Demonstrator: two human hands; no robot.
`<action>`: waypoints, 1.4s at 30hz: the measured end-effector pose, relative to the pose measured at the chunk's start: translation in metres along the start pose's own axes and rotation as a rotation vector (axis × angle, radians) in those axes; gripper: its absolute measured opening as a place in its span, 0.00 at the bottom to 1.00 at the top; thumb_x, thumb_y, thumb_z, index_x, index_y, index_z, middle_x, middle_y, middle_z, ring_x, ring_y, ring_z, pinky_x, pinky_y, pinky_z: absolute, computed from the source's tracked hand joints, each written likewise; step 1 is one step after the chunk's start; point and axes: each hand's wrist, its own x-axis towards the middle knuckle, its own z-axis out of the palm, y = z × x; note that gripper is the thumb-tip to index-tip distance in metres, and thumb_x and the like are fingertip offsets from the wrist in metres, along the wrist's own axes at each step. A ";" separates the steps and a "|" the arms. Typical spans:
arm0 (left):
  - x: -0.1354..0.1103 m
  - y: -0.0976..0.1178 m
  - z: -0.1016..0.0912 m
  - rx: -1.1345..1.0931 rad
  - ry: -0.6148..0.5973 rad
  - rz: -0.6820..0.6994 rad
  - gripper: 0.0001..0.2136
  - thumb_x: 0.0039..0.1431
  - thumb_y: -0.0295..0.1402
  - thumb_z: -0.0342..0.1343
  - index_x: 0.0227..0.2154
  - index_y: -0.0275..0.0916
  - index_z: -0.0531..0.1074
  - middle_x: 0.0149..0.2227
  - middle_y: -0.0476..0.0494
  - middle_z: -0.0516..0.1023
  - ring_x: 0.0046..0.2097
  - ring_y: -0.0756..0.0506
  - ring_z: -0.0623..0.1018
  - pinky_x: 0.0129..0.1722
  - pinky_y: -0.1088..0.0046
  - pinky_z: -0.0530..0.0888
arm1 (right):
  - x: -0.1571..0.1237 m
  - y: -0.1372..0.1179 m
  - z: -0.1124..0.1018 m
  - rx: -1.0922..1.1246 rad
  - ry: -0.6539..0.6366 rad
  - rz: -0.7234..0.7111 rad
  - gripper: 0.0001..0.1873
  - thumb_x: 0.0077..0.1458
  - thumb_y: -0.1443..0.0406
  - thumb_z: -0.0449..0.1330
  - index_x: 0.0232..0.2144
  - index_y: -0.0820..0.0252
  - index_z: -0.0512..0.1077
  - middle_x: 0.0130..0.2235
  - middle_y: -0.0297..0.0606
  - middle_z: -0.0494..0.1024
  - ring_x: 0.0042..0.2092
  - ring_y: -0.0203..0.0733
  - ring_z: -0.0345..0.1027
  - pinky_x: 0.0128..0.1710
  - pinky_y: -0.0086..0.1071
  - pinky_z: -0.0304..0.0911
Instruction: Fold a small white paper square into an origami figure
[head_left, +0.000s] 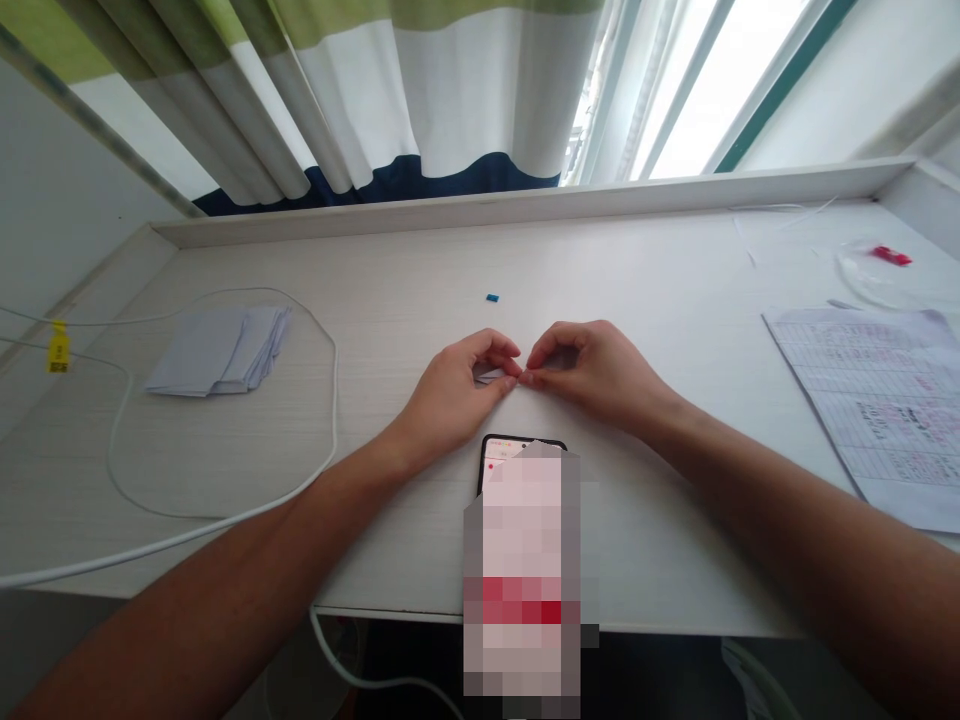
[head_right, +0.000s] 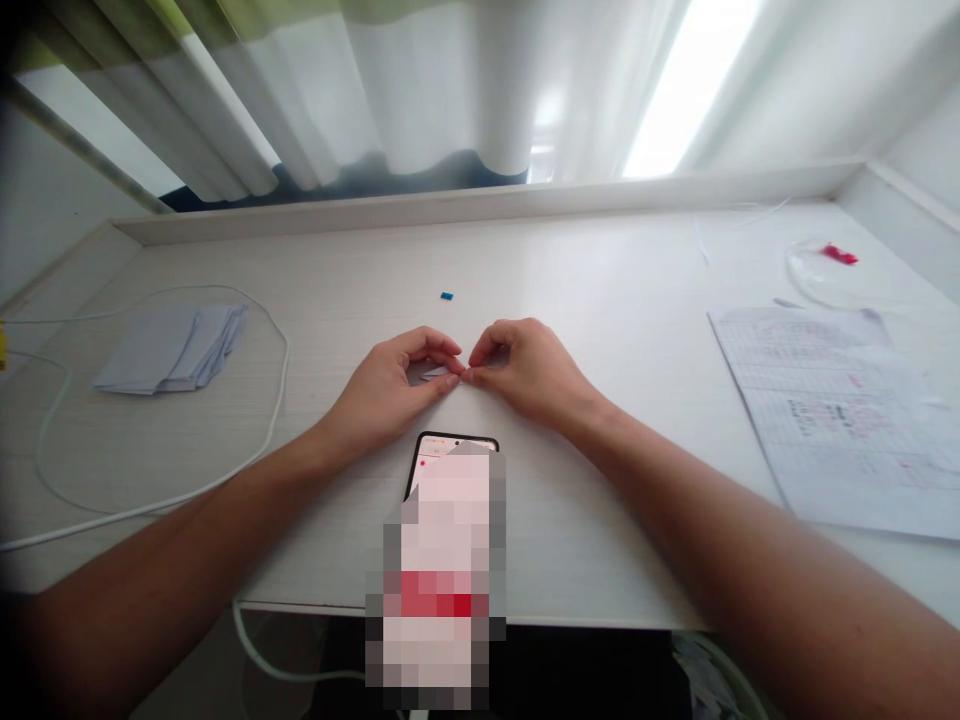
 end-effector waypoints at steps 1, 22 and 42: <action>0.000 0.000 0.000 -0.003 0.002 -0.009 0.10 0.58 0.24 0.61 0.42 0.40 0.74 0.40 0.45 0.85 0.44 0.44 0.83 0.49 0.64 0.77 | 0.000 0.001 -0.001 0.025 -0.010 0.005 0.05 0.51 0.62 0.69 0.28 0.58 0.79 0.32 0.37 0.84 0.35 0.44 0.76 0.38 0.39 0.70; 0.001 -0.009 -0.001 0.318 0.019 0.175 0.08 0.64 0.29 0.61 0.44 0.42 0.81 0.48 0.44 0.81 0.55 0.40 0.75 0.58 0.57 0.74 | -0.002 0.012 0.000 -0.185 -0.029 -0.166 0.06 0.59 0.61 0.67 0.38 0.52 0.85 0.48 0.43 0.80 0.52 0.54 0.71 0.56 0.51 0.67; -0.003 0.005 0.000 -0.484 0.092 -0.020 0.15 0.54 0.40 0.71 0.39 0.39 0.76 0.32 0.47 0.83 0.34 0.48 0.79 0.39 0.70 0.72 | -0.007 0.001 -0.003 0.456 0.047 -0.151 0.20 0.53 0.57 0.73 0.46 0.57 0.78 0.38 0.38 0.82 0.37 0.41 0.76 0.41 0.40 0.73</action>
